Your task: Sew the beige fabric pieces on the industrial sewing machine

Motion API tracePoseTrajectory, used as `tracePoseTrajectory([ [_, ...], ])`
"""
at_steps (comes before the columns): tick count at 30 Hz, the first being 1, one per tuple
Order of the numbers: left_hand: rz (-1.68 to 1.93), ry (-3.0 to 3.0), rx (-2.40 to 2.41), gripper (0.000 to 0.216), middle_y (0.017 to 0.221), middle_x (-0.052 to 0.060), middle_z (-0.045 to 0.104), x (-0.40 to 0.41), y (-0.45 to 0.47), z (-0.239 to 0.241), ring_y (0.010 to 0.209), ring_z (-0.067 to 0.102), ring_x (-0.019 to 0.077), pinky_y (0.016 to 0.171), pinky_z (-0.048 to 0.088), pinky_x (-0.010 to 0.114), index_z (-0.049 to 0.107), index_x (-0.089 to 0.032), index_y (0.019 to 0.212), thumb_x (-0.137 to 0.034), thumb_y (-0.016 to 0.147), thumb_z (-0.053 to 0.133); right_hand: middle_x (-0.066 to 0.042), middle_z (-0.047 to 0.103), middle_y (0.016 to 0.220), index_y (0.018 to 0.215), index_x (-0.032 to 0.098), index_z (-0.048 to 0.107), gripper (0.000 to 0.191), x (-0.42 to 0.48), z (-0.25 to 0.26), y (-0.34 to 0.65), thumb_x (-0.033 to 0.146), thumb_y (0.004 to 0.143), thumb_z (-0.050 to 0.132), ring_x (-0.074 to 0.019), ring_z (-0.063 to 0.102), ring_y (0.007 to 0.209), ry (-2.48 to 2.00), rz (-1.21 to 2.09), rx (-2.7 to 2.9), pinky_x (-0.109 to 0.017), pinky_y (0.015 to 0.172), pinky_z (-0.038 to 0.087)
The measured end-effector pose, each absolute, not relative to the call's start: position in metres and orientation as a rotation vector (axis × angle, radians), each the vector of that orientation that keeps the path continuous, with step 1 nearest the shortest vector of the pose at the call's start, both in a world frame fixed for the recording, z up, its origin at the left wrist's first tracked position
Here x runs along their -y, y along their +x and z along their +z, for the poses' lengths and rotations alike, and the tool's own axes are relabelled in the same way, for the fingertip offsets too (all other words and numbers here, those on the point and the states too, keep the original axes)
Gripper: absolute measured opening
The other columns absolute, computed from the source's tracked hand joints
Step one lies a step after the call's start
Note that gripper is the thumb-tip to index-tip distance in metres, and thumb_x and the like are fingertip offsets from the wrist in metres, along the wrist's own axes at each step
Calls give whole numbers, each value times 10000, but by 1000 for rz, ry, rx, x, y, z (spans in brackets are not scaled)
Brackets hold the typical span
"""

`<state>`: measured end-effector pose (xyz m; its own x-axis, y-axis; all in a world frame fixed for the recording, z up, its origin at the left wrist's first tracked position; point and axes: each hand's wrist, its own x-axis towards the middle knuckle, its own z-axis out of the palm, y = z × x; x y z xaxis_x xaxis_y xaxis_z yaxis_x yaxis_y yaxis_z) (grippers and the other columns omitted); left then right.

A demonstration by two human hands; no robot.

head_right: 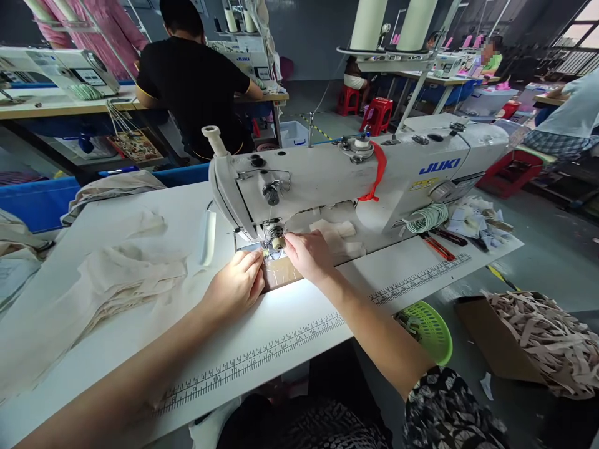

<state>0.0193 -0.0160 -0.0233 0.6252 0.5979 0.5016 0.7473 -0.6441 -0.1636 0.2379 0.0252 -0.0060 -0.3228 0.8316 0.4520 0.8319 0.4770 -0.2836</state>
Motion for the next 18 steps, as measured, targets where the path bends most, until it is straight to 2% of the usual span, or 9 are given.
tracePoseTrajectory([
  [4, -551, -2522, 1060, 333, 1176, 211, 760, 14, 20, -26, 971, 692, 298, 890, 645, 450, 734, -85, 1123, -185, 1045, 427, -24, 700, 650, 723, 218, 634, 405, -22, -4, 246, 306, 1095, 499, -164, 589, 634, -1357, -38, 2179, -316, 719, 338],
  [8, -645, -2649, 1178, 333, 1213, 191, 765, 5, 13, -25, 1064, 706, 310, 938, 637, 483, 737, -132, 1137, -211, 1052, 425, -13, 662, 640, 733, 210, 646, 393, -10, 0, 247, 258, 1087, 483, -151, 539, 608, -1321, 9, 2209, -314, 687, 340],
  [11, -807, -2679, 1391, 339, 1192, 146, 771, -5, -3, -15, 1087, 716, 280, 958, 622, 444, 724, -172, 1177, -220, 1036, 420, -46, 730, 826, 905, 191, 728, 306, 12, 4, 231, 220, 1080, 479, -167, 611, 746, -1227, 69, 2296, -308, 727, 416],
  [13, -780, -2545, 1696, 301, 1116, 143, 771, -10, -16, -4, 1019, 721, 293, 872, 615, 437, 714, -179, 1147, -261, 993, 469, -99, 761, 1096, 1108, 174, 742, 216, 32, 7, 214, 265, 1067, 550, -210, 662, 989, -1089, 57, 2427, -338, 870, 490],
  [14, -716, -2456, 1845, 267, 1042, 143, 770, -11, -21, 2, 966, 720, 308, 810, 601, 437, 714, -180, 1088, -284, 955, 507, -134, 734, 1263, 1220, 161, 720, 262, 42, 8, 205, 328, 1054, 604, -248, 646, 1147, -1007, 37, 2501, -382, 977, 500],
  [16, -549, -2365, 2065, 194, 847, 110, 744, -8, -29, 15, 839, 706, 315, 703, 548, 411, 692, -204, 917, -325, 891, 542, -194, 600, 1525, 1415, 124, 629, 582, 59, 8, 189, 527, 1000, 694, -330, 514, 1414, -849, 20, 2628, -498, 1165, 435],
  [18, -426, -2490, 2185, 209, 671, 44, 672, 2, -35, 28, 702, 660, 271, 638, 484, 360, 640, -231, 800, -385, 876, 522, -219, 514, 1613, 1541, 103, 519, 874, 73, 5, 180, 708, 934, 695, -369, 386, 1532, -731, 75, 2707, -573, 1243, 355],
])
